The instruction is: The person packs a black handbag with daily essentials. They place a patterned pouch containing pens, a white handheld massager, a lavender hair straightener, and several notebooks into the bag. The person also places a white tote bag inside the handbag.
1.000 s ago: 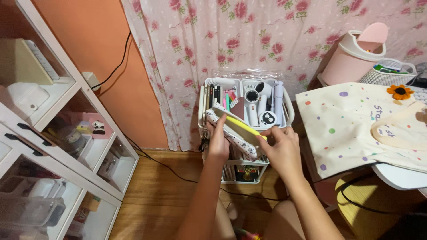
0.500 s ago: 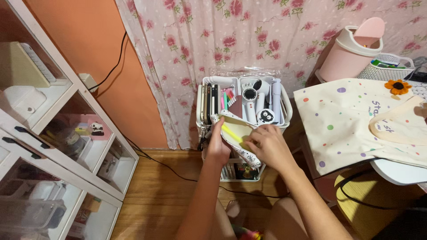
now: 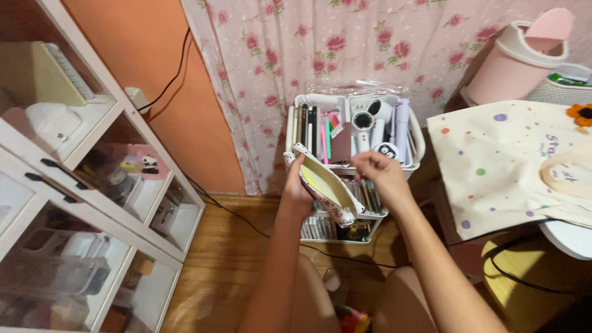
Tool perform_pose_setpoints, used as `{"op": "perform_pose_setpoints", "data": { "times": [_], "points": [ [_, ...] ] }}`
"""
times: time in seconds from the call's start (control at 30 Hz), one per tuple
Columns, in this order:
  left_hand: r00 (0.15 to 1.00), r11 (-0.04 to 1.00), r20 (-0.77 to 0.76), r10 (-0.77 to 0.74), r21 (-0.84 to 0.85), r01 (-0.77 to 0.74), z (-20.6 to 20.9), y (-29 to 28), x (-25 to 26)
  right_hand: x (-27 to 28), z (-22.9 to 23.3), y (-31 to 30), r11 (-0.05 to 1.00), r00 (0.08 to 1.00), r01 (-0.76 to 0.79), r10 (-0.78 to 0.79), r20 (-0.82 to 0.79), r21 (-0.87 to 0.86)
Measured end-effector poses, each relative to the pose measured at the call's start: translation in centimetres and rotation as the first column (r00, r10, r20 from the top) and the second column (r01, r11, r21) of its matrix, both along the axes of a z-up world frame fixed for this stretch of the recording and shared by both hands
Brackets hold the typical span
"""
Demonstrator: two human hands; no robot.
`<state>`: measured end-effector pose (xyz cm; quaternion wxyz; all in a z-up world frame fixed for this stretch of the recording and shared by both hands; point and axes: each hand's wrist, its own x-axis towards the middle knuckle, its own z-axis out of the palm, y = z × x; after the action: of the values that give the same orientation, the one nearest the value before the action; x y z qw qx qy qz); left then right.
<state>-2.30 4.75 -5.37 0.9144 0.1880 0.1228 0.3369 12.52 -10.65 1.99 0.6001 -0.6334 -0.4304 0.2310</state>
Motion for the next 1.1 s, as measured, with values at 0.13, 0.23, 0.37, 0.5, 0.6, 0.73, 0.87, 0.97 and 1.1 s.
{"op": "perform_pose_setpoints", "data": {
  "times": [0.13,0.23,0.37,0.5,0.6,0.73,0.87,0.97,1.1],
  "points": [
    [0.999,0.999,-0.031,0.021,-0.039,-0.022,0.5,0.9,-1.3,3.1,-1.2,5.4,0.989,0.926,0.111,-0.069,0.37,-0.093],
    [0.996,0.995,-0.056,0.065,-0.076,-0.069,1.8,0.9,-2.3,4.3,-3.2,9.6,0.899,0.631,0.338,0.003,0.776,-0.279],
    [0.963,0.979,-0.189,0.191,-0.034,-0.201,3.4,0.8,-3.0,5.0,-6.4,13.9,0.835,0.31,0.513,0.034,0.95,-0.197],
    [0.952,0.972,-0.194,0.235,0.063,-0.227,4.0,0.9,-3.9,5.4,-8.5,17.2,0.775,0.277,0.59,0.068,0.958,-0.225],
    [0.924,0.976,-0.317,0.212,0.024,-0.216,4.2,1.1,-4.4,5.8,-9.3,18.4,0.732,0.27,0.64,0.068,0.96,-0.232],
    [0.918,0.981,-0.346,0.194,0.05,-0.189,4.1,1.1,-4.9,6.0,-10.7,19.0,0.702,0.269,0.681,0.025,0.963,-0.209],
    [0.93,0.978,-0.302,0.21,0.069,-0.199,4.0,0.9,-4.8,5.8,-12.1,19.8,0.668,0.074,0.741,0.016,0.997,-0.066],
    [0.933,0.977,-0.289,0.215,0.076,-0.201,4.1,0.8,-4.8,5.8,-12.4,20.2,0.66,0.086,0.742,0.087,0.992,-0.122],
    [0.888,0.975,-0.41,0.207,0.015,-0.22,4.3,0.9,-4.9,6.2,-11.0,19.5,0.652,0.135,0.743,0.079,0.988,-0.154]
  ]
}}
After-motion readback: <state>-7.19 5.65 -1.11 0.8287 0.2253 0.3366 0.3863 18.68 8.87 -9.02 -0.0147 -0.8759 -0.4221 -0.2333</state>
